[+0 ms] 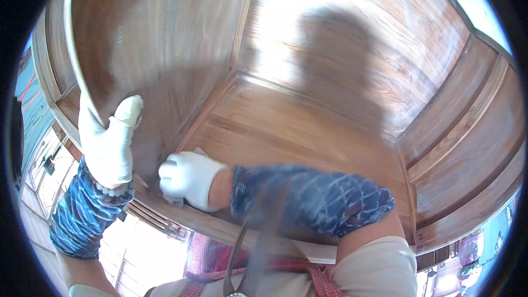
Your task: The person sands the interior of a wooden cabinet using an electric sander. The person then sands the corners and surfaces of the cabinet by hand with a piece of sandpaper.
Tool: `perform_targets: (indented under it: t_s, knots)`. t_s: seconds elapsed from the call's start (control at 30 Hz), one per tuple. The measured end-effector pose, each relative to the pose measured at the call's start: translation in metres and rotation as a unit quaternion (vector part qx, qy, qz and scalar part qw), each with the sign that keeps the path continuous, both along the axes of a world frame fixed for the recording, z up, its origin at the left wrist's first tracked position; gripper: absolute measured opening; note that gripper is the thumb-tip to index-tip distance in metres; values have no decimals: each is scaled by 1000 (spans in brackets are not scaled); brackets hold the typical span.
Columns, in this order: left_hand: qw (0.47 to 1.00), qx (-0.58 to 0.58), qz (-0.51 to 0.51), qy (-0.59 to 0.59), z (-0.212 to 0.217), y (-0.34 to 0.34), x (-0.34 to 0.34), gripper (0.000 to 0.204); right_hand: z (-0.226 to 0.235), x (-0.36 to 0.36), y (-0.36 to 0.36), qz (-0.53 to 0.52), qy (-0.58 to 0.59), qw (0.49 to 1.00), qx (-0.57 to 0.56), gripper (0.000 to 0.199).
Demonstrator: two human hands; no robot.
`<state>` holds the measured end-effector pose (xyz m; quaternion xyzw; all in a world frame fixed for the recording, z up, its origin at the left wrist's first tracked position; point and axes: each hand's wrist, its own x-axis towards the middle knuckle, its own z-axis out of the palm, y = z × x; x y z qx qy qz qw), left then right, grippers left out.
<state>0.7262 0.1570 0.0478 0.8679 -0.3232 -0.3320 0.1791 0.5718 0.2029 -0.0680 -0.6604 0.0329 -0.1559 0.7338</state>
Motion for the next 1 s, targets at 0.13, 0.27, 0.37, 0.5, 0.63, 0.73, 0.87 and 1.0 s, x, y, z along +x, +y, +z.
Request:
perform_targets:
  t_s: [0.13,0.27,0.37,0.5,0.63,0.73,0.87,1.0]
  knots:
    - [999,-20,20,35,-3,-2,-3,55,-17,10,-6,-32,-86,993,-78,8]
    - [1000,5,21,21,4,-1,-4,54,-87,9,-7,47,-35,995,-86,10]
    - [992,71,-88,-57,26,9,10,43,-193,14,-6,84,173,960,-201,13]
    - [943,181,-259,-103,31,20,30,34,-299,19,6,-49,382,917,-103,16]
    - [917,241,-299,-108,39,8,33,35,-219,30,-5,51,450,890,-53,12]
    - [982,108,-110,-108,4,30,31,38,-122,19,-23,116,358,925,-45,12]
    - [981,79,-22,-177,5,49,51,44,-32,-3,6,-14,164,985,43,11]
    - [964,161,-82,-195,-9,91,106,48,-72,-84,-6,23,279,956,85,18]
